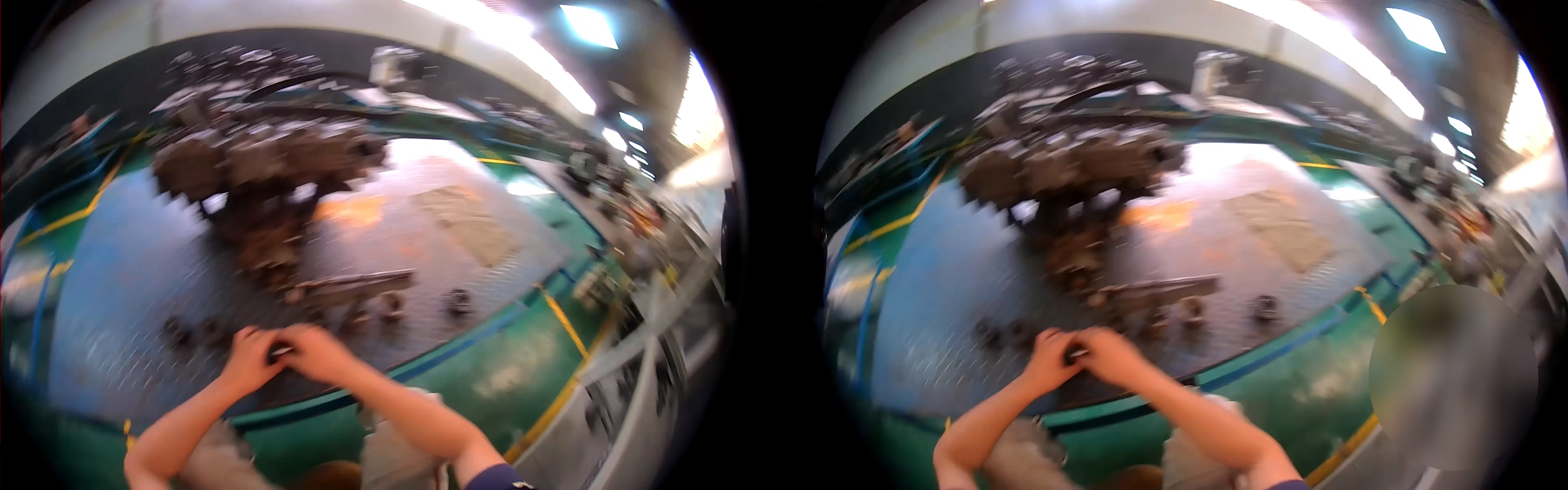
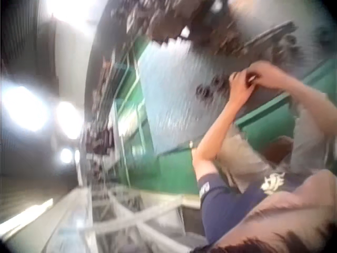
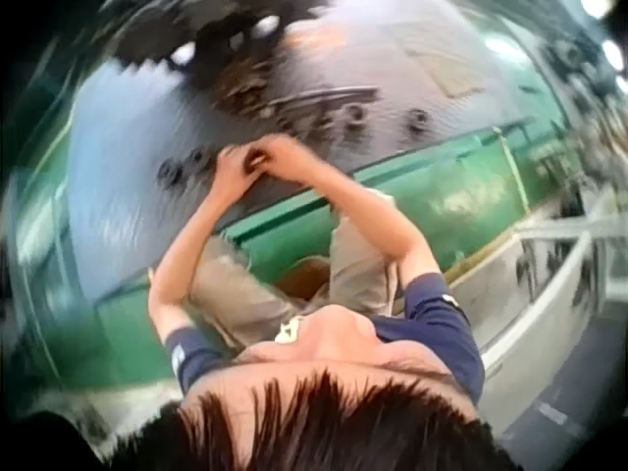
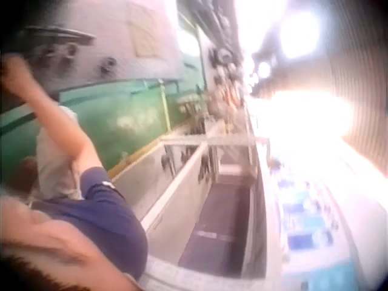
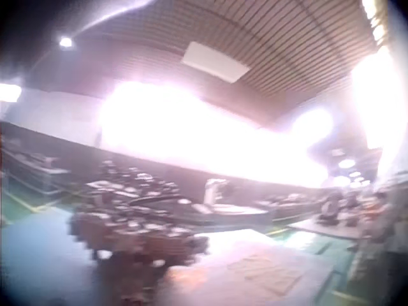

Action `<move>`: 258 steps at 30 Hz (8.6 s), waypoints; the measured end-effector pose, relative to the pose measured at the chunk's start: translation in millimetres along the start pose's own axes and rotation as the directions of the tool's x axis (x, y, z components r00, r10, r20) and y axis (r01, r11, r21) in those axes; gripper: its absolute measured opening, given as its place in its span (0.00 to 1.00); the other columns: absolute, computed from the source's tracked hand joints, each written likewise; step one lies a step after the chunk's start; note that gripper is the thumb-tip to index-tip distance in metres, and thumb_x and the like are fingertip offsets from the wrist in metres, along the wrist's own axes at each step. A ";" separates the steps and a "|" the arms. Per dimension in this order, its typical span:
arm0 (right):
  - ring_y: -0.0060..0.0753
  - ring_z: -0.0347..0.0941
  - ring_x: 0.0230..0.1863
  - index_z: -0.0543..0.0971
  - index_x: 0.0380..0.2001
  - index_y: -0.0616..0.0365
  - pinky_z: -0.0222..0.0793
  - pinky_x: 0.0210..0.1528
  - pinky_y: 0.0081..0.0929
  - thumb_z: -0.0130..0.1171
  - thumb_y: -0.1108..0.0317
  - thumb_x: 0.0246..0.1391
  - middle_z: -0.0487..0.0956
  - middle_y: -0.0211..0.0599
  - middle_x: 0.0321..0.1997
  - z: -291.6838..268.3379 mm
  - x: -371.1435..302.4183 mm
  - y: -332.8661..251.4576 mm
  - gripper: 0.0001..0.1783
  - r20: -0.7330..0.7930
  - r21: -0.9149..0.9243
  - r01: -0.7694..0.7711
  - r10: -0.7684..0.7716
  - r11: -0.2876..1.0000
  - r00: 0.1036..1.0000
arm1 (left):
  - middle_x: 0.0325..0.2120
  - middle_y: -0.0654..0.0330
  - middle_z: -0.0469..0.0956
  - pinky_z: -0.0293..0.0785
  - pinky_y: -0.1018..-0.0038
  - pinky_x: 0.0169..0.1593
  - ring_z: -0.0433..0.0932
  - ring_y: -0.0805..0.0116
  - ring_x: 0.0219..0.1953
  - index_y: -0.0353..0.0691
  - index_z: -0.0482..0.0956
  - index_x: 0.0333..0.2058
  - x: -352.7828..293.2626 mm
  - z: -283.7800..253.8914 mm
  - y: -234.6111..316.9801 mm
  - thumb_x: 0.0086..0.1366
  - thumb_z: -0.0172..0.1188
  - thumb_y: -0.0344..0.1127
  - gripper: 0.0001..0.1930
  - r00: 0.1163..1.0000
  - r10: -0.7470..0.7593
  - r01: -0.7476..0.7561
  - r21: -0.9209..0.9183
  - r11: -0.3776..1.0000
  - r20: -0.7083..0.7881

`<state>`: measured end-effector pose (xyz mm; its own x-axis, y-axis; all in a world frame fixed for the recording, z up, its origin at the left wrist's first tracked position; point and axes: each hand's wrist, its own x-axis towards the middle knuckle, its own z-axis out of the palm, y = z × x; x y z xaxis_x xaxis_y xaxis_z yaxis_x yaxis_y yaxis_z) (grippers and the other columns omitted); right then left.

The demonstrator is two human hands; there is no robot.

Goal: The person disassembles transmission gear components on a metal workbench by hand, removing bearings and inner sleeves from the gears.

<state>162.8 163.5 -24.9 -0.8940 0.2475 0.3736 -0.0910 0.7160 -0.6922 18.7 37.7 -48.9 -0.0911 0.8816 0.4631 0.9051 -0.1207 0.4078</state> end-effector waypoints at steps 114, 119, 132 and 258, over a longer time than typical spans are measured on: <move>0.50 0.72 0.47 0.79 0.42 0.66 0.68 0.52 0.38 0.61 0.77 0.45 0.78 0.47 0.43 12.5 21.3 -12.2 0.16 0.205 -0.250 0.130 -0.078 0.960 0.976 | 0.45 0.51 0.74 0.65 0.61 0.57 0.70 0.50 0.51 0.38 0.73 0.51 -44.9 -57.8 -42.3 0.48 0.69 0.35 0.29 0.957 -0.199 0.231 -0.138 0.963 0.210; 0.50 0.71 0.47 0.79 0.41 0.67 0.68 0.52 0.39 0.60 0.77 0.45 0.77 0.47 0.44 11.1 22.8 -14.0 0.16 0.209 -0.258 0.130 -0.076 0.957 0.975 | 0.45 0.50 0.74 0.66 0.62 0.57 0.70 0.50 0.51 0.37 0.73 0.50 -43.9 -59.8 -41.3 0.49 0.68 0.37 0.29 0.964 -0.176 0.204 -0.126 0.971 0.201; 0.52 0.72 0.51 0.77 0.47 0.63 0.68 0.53 0.40 0.63 0.73 0.45 0.78 0.48 0.46 1.8 22.0 2.4 0.21 0.252 -0.185 -0.045 0.092 0.982 0.963 | 0.46 0.50 0.74 0.66 0.63 0.58 0.70 0.50 0.52 0.38 0.73 0.51 -39.5 -62.6 -36.2 0.49 0.68 0.36 0.28 0.943 -0.232 0.272 -0.151 0.950 0.239; 0.44 0.71 0.46 0.80 0.41 0.59 0.68 0.50 0.37 0.65 0.67 0.48 0.73 0.38 0.41 4.1 13.9 13.9 0.15 0.179 -0.401 0.145 -0.078 0.904 0.981 | 0.46 0.50 0.75 0.67 0.65 0.57 0.72 0.51 0.52 0.37 0.73 0.52 -36.7 -64.9 -28.4 0.49 0.69 0.34 0.29 0.930 -0.275 0.314 -0.137 0.940 0.245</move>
<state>147.3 174.2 -31.9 -0.9482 0.0700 0.3098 -0.0361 0.9453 -0.3242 -30.6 -20.9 -26.4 -0.2318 0.9646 0.1259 0.7648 0.1007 0.6364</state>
